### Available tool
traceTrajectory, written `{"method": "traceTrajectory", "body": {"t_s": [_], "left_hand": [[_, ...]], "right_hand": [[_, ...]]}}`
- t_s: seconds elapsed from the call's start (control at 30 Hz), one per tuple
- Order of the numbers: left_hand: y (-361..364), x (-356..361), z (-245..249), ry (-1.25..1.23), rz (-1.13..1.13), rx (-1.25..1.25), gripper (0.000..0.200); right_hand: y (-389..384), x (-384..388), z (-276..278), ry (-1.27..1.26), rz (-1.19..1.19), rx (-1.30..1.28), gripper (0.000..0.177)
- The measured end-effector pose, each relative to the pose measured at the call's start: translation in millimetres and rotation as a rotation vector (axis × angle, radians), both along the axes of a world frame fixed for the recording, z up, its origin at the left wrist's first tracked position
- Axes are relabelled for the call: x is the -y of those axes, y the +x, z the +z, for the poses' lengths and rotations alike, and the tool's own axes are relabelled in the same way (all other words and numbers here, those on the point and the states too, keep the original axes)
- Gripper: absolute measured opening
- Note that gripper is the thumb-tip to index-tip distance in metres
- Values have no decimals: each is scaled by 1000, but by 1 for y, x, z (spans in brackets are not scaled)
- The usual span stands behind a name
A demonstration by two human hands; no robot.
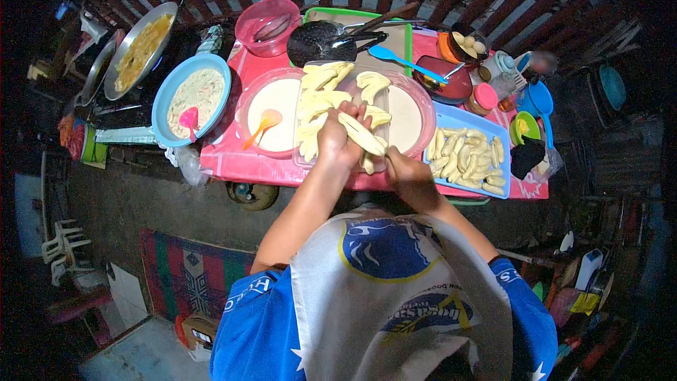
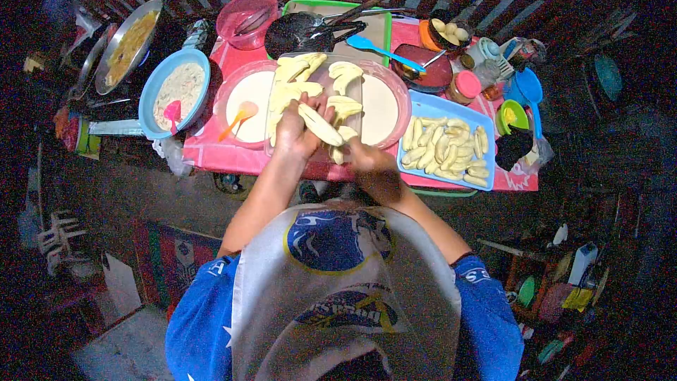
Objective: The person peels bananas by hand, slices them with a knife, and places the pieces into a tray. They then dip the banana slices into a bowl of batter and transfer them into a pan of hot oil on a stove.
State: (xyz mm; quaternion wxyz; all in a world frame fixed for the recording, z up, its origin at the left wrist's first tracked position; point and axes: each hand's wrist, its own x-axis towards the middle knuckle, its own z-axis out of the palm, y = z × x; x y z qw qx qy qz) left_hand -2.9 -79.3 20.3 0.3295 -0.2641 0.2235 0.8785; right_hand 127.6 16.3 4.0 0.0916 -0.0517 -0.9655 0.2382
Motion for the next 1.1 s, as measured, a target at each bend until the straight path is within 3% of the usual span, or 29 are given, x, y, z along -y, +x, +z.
{"method": "traceTrajectory", "body": {"t_s": [0.1,0.23,0.7,0.83,0.9,1.1], "left_hand": [[-4,4,11,1,45,9,34],[0,-1,8,-32,55,-33,35],[12,-10,5,-35,0,-50,32],[14,-12,1,-20,-31,-51,29],[12,-12,3,-23,-31,-34,29],[9,-9,3,-33,-39,-7,27]], "right_hand": [[26,-5,8,-152,-64,-8,13],[40,-9,16,-124,-89,153,12],[24,-1,12,18,-20,-178,8],[16,3,17,86,-9,-211,8],[13,3,20,173,31,-126,17],[8,2,8,49,29,-218,13]]}}
